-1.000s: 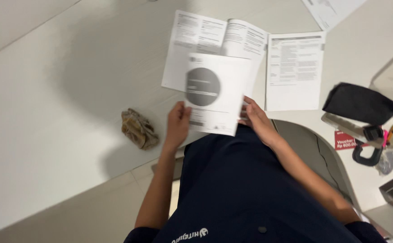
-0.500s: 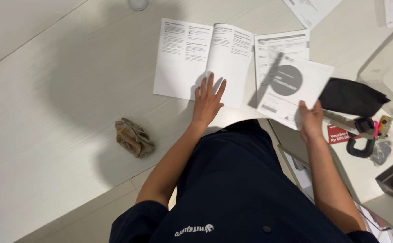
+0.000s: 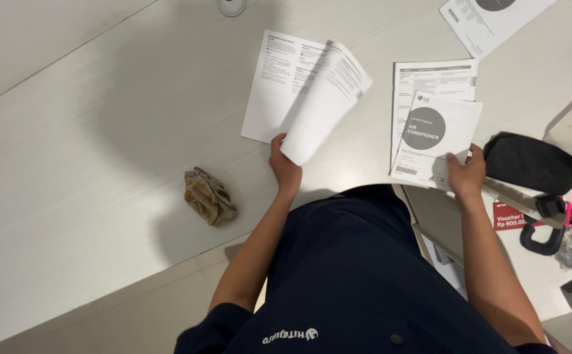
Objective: The person organizes items on a white desk by placing a notebook, several books, and plastic containers into a drawer. They also fold and stack printed manuals and move a small black pouch and a clear plastic tray on the desk surface.
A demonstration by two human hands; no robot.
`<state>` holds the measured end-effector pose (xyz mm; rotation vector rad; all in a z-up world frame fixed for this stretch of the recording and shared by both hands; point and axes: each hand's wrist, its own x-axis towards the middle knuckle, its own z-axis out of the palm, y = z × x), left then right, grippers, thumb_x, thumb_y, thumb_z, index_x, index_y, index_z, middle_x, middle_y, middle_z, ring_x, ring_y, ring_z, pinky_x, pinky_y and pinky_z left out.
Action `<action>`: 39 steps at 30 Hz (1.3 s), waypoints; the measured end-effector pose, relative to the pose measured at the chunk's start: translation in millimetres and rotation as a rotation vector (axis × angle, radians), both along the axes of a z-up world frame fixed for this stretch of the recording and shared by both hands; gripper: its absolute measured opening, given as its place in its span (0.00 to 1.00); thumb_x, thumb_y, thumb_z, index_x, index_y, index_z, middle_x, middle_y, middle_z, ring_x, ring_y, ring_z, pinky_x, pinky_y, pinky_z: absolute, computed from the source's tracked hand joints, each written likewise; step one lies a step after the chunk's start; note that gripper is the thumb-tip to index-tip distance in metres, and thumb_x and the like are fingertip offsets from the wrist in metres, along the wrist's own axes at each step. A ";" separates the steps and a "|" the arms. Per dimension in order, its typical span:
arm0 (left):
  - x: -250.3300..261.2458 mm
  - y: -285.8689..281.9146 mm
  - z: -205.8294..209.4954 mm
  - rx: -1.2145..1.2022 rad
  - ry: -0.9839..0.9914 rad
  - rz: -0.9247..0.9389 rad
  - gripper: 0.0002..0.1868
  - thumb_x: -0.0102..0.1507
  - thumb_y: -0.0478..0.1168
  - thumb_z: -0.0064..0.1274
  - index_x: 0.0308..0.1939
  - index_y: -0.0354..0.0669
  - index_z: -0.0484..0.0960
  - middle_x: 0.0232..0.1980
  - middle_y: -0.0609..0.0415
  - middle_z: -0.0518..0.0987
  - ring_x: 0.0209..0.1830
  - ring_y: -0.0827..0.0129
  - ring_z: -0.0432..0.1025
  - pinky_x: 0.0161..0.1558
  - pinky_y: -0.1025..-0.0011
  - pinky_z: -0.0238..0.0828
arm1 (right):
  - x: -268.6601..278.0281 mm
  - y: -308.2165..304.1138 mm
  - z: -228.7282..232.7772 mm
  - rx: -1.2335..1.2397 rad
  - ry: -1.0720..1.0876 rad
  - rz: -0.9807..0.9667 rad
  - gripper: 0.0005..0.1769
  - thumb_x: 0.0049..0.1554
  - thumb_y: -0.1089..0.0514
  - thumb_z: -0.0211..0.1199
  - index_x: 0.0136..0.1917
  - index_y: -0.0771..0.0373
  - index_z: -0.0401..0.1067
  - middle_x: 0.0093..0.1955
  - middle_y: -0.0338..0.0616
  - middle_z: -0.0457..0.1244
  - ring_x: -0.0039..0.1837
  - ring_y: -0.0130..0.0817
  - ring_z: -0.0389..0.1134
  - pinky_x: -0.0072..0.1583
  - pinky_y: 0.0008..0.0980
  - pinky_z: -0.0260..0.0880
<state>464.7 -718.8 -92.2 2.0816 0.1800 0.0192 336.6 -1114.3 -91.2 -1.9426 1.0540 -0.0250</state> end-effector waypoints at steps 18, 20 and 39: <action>37.8 -18.0 32.5 0.506 -0.032 -0.409 0.25 0.56 0.45 0.68 0.49 0.35 0.75 0.49 0.42 0.73 0.44 0.53 0.70 0.41 0.57 0.68 | 18.2 114.3 -3.3 0.173 -0.127 0.333 0.27 0.66 0.61 0.58 0.76 0.67 0.57 0.57 0.59 0.67 0.57 0.41 0.70 0.56 0.37 0.72; 48.3 -18.9 25.7 0.511 0.023 -0.398 0.34 0.52 0.49 0.69 0.54 0.33 0.74 0.50 0.41 0.73 0.47 0.52 0.70 0.42 0.56 0.70 | 22.9 129.9 -1.7 0.102 -0.096 0.415 0.27 0.65 0.60 0.60 0.75 0.67 0.60 0.57 0.59 0.68 0.59 0.43 0.71 0.59 0.39 0.71; 79.1 14.0 69.2 0.305 -0.100 -0.427 0.17 0.66 0.30 0.51 0.60 0.26 0.79 0.47 0.40 0.81 0.44 0.54 0.73 0.47 0.62 0.71 | 45.5 181.7 63.8 0.231 0.097 0.648 0.35 0.63 0.50 0.59 0.80 0.58 0.54 0.67 0.55 0.59 0.56 0.42 0.67 0.62 0.37 0.67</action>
